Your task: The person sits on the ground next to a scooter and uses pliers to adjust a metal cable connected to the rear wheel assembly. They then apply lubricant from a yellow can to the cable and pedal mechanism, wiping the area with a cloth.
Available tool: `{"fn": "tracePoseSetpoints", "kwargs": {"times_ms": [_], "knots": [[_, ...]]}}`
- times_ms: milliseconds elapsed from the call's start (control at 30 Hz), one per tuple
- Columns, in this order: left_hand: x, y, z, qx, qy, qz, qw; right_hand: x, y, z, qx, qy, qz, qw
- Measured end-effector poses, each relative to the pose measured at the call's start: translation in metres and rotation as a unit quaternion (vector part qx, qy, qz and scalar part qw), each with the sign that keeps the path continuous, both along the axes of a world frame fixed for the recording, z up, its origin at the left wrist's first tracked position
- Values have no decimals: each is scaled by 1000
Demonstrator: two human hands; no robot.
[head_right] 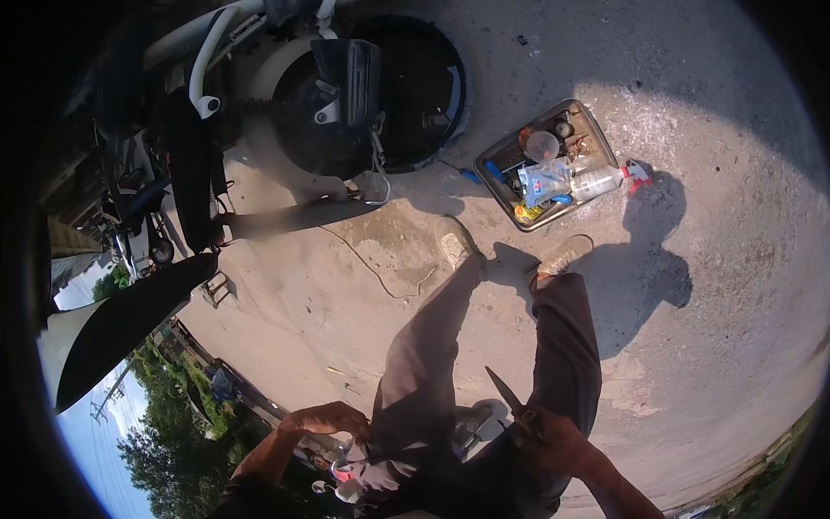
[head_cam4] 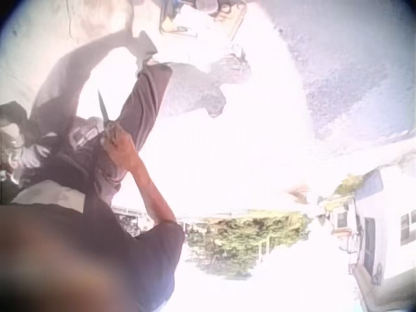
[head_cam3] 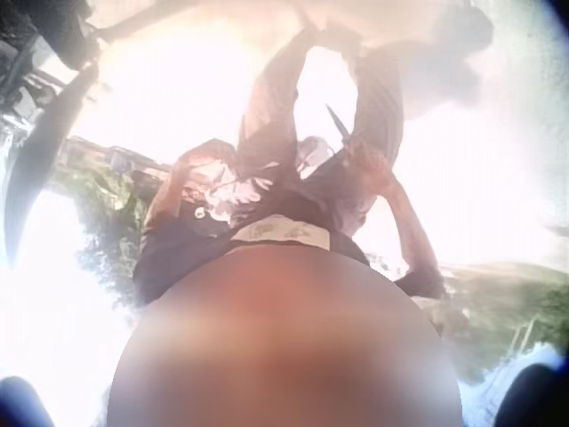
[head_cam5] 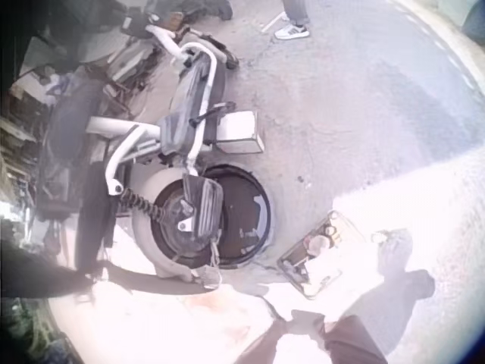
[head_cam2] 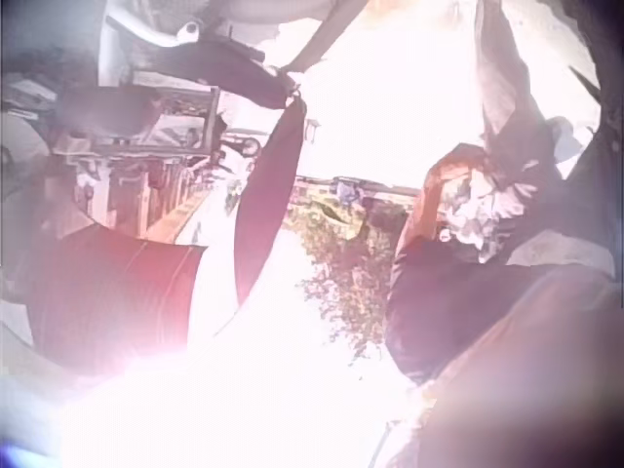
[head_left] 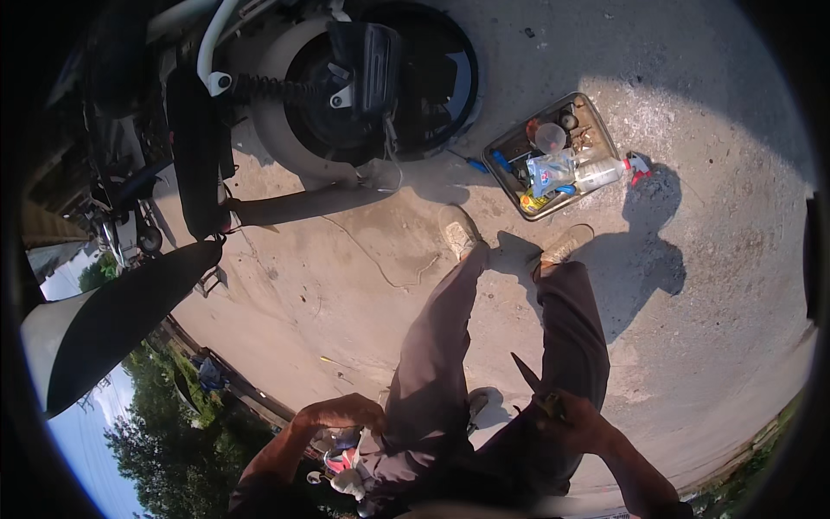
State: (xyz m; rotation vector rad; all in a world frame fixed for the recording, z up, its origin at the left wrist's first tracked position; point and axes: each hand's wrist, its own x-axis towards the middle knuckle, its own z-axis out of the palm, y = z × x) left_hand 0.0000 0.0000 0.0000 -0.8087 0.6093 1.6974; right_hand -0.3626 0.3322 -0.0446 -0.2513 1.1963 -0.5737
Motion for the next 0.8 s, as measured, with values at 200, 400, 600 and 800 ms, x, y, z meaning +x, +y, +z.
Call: {"fn": "tracePoseSetpoints", "kwargs": {"times_ms": [200, 400, 600, 800], "knots": [[16, -50, -363, -597, 112, 29, 794, -29, -165, -240, -268, 343, 135, 890], [-85, -84, -509, -632, 131, 252, 721, 23, -295, -380, -283, 212, 58, 933], [-109, -85, -540, -698, 127, 415, 569, 61, -308, -455, -307, 198, -80, 928], [-93, -119, -541, -787, 137, 354, 486, 85, -328, -479, -306, 108, -102, 940]]}}
